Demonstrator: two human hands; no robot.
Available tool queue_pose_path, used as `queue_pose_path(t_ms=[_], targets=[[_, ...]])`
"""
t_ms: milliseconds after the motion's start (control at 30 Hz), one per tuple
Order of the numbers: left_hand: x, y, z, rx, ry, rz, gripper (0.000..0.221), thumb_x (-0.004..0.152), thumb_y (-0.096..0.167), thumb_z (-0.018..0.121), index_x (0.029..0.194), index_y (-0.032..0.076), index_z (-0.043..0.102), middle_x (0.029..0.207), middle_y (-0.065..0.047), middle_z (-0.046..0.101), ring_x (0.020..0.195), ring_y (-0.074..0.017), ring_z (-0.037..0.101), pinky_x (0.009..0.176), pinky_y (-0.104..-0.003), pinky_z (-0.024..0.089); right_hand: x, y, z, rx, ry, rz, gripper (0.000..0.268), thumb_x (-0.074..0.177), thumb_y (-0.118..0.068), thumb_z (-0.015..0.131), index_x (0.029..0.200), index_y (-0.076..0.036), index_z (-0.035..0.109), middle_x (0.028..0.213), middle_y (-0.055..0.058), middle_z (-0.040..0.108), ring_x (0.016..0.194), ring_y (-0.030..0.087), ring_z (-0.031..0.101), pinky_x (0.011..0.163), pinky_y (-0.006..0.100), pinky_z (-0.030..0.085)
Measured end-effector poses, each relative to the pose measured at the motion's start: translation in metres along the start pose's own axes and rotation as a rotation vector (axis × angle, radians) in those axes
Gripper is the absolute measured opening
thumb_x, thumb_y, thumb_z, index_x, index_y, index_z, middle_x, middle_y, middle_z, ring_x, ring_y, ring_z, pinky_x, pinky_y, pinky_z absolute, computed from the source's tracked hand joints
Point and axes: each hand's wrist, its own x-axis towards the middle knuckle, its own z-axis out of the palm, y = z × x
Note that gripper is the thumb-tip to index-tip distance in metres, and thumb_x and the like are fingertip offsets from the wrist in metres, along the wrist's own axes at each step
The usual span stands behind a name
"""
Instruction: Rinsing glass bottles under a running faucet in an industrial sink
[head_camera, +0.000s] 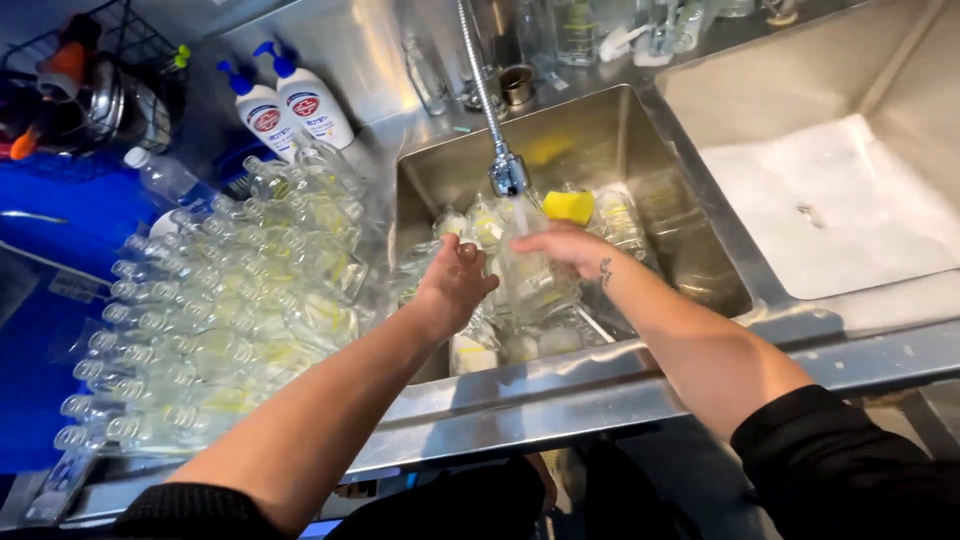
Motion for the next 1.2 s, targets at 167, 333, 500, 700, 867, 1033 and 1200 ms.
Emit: queue_pose_path(t_ms=[167, 333, 500, 700, 867, 1033, 1200], targets=[[-0.008, -0.011, -0.009, 0.038, -0.086, -0.018, 0.047, 0.096, 0.018, 0.061, 0.141, 0.029, 0.050, 0.139, -0.013, 0.051, 0.129, -0.0311, 0.047, 0.105, -0.062, 0.028, -0.007, -0.017, -0.006, -0.005, -0.219, 0.093, 0.070, 0.084, -0.035, 0.073, 0.145, -0.007, 0.052, 0.151, 0.020, 0.047, 0.143, 0.037, 0.044, 0.111, 0.056, 0.040], [-0.020, -0.026, -0.016, 0.061, -0.082, -0.055, 0.048, 0.098, 0.019, 0.060, 0.143, 0.033, 0.048, 0.141, -0.010, 0.051, 0.130, -0.0287, 0.047, 0.105, -0.061, 0.028, 0.035, 0.009, -0.047, 0.354, -0.172, 0.190, 0.058, 0.079, -0.044, 0.075, 0.127, -0.015, 0.063, 0.127, 0.011, 0.066, 0.113, 0.036, 0.064, 0.089, 0.058, 0.053], [-0.018, -0.034, -0.017, 0.079, -0.071, -0.063, 0.052, 0.096, 0.020, 0.062, 0.143, 0.035, 0.046, 0.141, -0.010, 0.052, 0.131, -0.0284, 0.047, 0.105, -0.060, 0.029, 0.027, -0.004, -0.067, 0.752, -0.040, 0.207, 0.043, 0.083, -0.043, 0.063, 0.117, -0.017, 0.056, 0.115, 0.005, 0.068, 0.104, 0.036, 0.068, 0.079, 0.055, 0.057], [-0.028, -0.039, -0.029, 0.119, -0.056, -0.071, 0.052, 0.100, 0.019, 0.057, 0.146, 0.038, 0.044, 0.145, -0.007, 0.051, 0.132, -0.0265, 0.047, 0.104, -0.059, 0.029, 0.062, 0.023, -0.092, 1.210, 0.131, 0.174, 0.069, 0.090, -0.057, 0.049, 0.143, -0.013, 0.045, 0.142, 0.020, 0.054, 0.127, 0.040, 0.059, 0.103, 0.055, 0.054], [-0.033, -0.039, -0.036, 0.116, -0.093, -0.057, 0.056, 0.100, 0.016, 0.057, 0.149, 0.038, 0.042, 0.148, -0.007, 0.049, 0.133, -0.0262, 0.047, 0.103, -0.057, 0.029, 0.031, 0.001, -0.083, 1.333, 0.186, 0.146, 0.079, 0.093, -0.055, 0.050, 0.154, -0.013, 0.021, 0.145, 0.026, 0.039, 0.129, 0.042, 0.055, 0.106, 0.047, 0.057], [-0.040, -0.033, -0.044, 0.107, -0.118, -0.062, 0.056, 0.100, 0.017, 0.055, 0.150, 0.039, 0.041, 0.149, -0.006, 0.049, 0.135, -0.0257, 0.046, 0.102, -0.056, 0.029, 0.035, 0.005, -0.079, 1.370, 0.162, 0.150, 0.091, 0.089, -0.060, 0.050, 0.158, -0.014, 0.014, 0.151, 0.025, 0.033, 0.133, 0.043, 0.051, 0.108, 0.046, 0.054], [-0.051, -0.028, -0.055, 0.138, -0.127, -0.050, 0.059, 0.099, 0.017, 0.059, 0.151, 0.039, 0.040, 0.153, -0.005, 0.047, 0.139, -0.0263, 0.044, 0.103, -0.055, 0.029, 0.023, -0.003, -0.071, 1.371, 0.171, 0.133, 0.087, 0.091, -0.059, 0.047, 0.160, -0.016, 0.015, 0.156, 0.022, 0.029, 0.139, 0.042, 0.045, 0.112, 0.045, 0.048]])
